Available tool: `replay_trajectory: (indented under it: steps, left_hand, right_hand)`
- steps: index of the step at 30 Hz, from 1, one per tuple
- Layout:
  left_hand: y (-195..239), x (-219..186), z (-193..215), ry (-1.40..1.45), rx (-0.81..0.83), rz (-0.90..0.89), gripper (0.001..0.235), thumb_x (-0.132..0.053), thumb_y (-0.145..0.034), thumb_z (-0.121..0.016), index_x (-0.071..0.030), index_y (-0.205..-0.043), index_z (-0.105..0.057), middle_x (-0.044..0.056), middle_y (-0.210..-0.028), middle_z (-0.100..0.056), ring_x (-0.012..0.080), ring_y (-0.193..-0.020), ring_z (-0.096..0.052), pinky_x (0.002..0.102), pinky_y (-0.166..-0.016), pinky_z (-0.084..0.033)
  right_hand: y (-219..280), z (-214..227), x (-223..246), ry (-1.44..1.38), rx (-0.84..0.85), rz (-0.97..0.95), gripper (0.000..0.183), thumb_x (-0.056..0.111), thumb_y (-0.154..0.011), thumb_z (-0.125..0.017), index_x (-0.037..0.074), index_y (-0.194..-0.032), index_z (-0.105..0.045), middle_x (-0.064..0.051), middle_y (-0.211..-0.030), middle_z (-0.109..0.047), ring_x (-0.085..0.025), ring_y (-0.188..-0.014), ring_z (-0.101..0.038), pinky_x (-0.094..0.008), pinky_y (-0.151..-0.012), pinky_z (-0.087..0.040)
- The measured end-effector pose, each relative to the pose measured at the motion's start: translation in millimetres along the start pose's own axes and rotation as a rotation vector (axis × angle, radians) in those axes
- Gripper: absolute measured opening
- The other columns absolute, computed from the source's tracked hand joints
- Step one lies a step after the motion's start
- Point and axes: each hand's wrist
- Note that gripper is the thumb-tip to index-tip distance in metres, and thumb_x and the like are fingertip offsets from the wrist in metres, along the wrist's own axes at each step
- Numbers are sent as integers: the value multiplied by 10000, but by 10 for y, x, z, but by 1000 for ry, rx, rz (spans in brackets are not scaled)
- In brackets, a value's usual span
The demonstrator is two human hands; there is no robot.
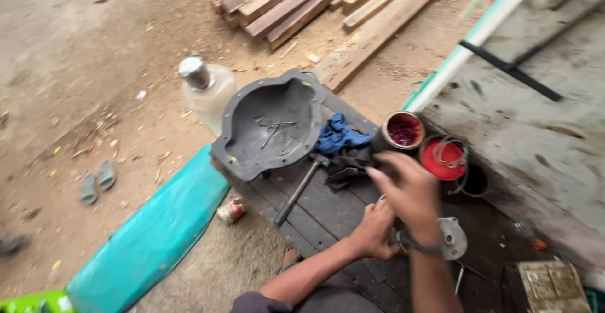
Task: The person works at an outdoor workbench on a small electric motor or pump assembly. They use a T-handle socket wrench to loosen fasteners, separate the motor housing from its end cap by hand, pull out the internal armature, and then use a spanner to work on the reassembled unit.
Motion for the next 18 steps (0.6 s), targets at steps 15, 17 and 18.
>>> replay_trajectory:
  steps: [15,17,18]
  left_hand:
    - [-245,-290,-109,86,-78,141,1108,-319,-608,-793,17,-1506,-238,268,-1457,-358,455,-1395,-297,583,-1140,-196]
    - [-261,-313,-66,82,-70,178,1091,-282,-595,-796,5,-1492,-247,260,-1445,-361,453,-1392,-297,582,-1136,-197]
    - [-269,-325,-33,88,-43,210,1060,-260,-600,-791,-12,-1486,-266,247,-1436,-377,443,-1386,-313,575,-1135,-210]
  right_hand:
    - [688,998,-1717,-20,330,-153,288,172,-817,-759,29,-1067,-756,-115,-1063,-782,-182,-1007,-730,-348,-902,-562]
    - [587,880,-1929,-99,450,-162,284,188,-834,-740,26,-1067,-761,-115,-1049,-790,-178,-992,-734,-343,-900,-566]
    - [537,827,-1987,-128,553,-204,278,200,-843,-731,21,-1053,-765,-113,-1004,-800,-186,-945,-744,-340,-874,-572]
Point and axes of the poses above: each hand's wrist, its own y-axis away from the middle knuckle, its own z-axis out of the back of the hand, x = y × z
